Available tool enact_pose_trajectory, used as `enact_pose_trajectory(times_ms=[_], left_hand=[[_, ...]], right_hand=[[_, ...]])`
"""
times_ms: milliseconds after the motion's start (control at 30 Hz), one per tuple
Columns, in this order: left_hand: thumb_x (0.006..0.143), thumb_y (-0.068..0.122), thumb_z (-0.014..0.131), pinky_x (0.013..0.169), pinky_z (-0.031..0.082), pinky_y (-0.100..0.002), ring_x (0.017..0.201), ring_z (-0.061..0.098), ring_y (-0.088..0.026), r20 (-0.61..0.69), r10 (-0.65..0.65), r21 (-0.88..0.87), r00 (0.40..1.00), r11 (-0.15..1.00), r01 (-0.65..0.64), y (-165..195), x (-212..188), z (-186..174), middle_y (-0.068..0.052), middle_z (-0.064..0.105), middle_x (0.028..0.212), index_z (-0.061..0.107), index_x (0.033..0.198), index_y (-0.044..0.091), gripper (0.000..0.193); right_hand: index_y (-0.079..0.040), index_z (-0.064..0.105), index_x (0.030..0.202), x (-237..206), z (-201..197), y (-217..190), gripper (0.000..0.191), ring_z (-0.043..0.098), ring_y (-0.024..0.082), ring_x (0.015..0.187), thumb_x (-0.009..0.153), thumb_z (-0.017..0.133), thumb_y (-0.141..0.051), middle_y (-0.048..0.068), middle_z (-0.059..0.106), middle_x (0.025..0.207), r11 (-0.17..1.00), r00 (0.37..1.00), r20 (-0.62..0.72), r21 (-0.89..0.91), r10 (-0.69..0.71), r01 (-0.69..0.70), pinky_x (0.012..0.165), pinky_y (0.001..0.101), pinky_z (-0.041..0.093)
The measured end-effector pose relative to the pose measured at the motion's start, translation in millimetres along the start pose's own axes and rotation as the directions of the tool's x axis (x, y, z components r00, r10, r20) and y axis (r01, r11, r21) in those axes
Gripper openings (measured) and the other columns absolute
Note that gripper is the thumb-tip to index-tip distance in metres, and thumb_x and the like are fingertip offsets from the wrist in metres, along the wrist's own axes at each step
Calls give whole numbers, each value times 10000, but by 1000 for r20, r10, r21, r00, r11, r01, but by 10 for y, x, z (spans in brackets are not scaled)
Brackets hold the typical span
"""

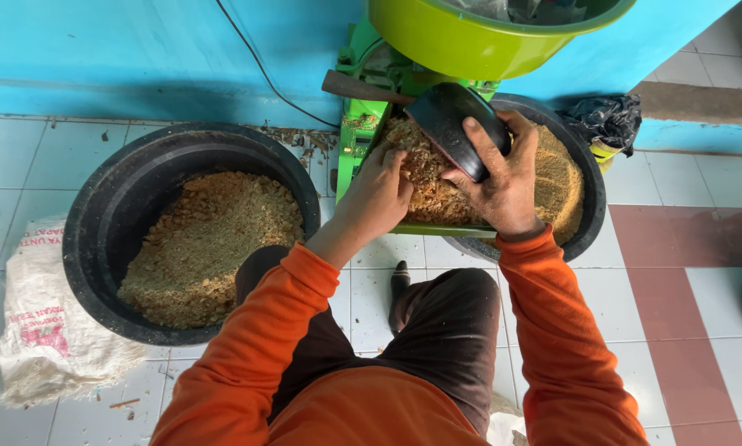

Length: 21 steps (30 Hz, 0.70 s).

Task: The person sits on the floor beside a green grinding machine and scoops crushed material from a large black basin into the machine's green tray, using a metal spoon to push the material into the machine while ground output collects in a second basin.

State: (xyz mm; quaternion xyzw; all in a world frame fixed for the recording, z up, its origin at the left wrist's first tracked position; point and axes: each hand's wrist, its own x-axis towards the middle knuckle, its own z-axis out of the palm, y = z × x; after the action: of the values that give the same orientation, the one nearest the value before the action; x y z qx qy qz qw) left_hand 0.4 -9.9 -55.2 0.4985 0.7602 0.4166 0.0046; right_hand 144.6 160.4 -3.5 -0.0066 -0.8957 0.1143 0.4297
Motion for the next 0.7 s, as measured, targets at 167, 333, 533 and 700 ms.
enact_pose_trajectory(times_ms=[167,333,533,700], left_hand=[[1023,222,532,1206,334,-553,1442,385,-518,-12,233,212,972,951,-226,0,64,7,-311,413,1542,422,1502,-32,553],[1004,283,548,1182,293,-583,1421,401,-469,64,309,229,949,921,-316,141,116,-14,-249,450,1536,543,1423,29,490],[982,255,570,1186,330,-561,1368,495,-411,92,285,272,954,915,-299,172,-7,-135,-203,560,1430,632,1300,6,409],[975,179,584,1213,347,-522,1367,512,-396,75,252,225,965,938,-263,117,-24,-103,-213,574,1420,595,1343,-20,418]], right_hand=[[-208,553,1531,-28,-46,53,804,522,375,1318,845,927,-399,202,425,1459,998,1000,-13,61,11,-10,1113,474,508],[-205,549,1519,-95,-149,84,769,519,382,1348,869,891,-432,211,411,1461,997,999,-45,74,-26,30,1093,471,500],[-214,537,1537,-115,-256,80,782,527,357,1325,869,851,-474,198,415,1468,997,998,-61,82,8,-3,1105,467,506],[-238,562,1499,-59,-233,84,804,510,390,1367,809,925,-435,202,413,1465,994,997,17,71,-80,78,1086,480,512]])
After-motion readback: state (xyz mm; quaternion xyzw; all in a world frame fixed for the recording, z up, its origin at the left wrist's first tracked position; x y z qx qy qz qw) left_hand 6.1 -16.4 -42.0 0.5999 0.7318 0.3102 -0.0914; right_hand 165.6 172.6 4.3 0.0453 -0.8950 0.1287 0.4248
